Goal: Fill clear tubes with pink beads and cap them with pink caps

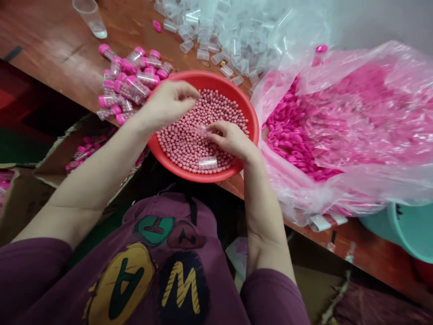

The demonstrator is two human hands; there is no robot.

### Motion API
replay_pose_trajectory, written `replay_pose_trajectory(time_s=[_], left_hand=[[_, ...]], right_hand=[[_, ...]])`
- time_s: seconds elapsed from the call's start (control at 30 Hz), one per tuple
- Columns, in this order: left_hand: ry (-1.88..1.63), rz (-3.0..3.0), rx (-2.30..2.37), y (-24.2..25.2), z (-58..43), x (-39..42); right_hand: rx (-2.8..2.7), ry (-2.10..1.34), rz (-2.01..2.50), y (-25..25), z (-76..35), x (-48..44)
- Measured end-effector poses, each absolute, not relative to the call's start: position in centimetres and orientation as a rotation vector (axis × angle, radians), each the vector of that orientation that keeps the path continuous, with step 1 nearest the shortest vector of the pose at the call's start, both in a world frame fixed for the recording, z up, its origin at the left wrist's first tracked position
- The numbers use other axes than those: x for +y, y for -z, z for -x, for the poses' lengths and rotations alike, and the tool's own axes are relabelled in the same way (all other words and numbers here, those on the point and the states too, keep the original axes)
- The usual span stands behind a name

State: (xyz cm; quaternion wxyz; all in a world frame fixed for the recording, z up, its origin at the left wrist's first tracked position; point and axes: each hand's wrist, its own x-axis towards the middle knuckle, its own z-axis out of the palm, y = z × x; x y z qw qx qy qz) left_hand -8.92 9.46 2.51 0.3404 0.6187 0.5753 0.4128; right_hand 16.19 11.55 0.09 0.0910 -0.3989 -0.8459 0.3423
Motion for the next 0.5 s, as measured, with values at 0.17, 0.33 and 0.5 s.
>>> replay_pose_trajectory(time_s=[0.17, 0.33, 0.5], left_hand=[[-1.057, -1.326, 1.172, -0.5, 6.1, 7.4], [-1.047, -1.359, 1.11, -0.9, 6.6, 7.5], [-0.885, -2.104, 1.442, -1.2, 5.0, 7.0]], right_hand=[[-1.961, -1.402, 1.186, 0.2, -16.0, 11.6], [-1.588, -1.565, 1.109, 0.5, -16.2, 11.4], [-1.641, -1.39, 1.2, 1.6, -16.4, 12.1]])
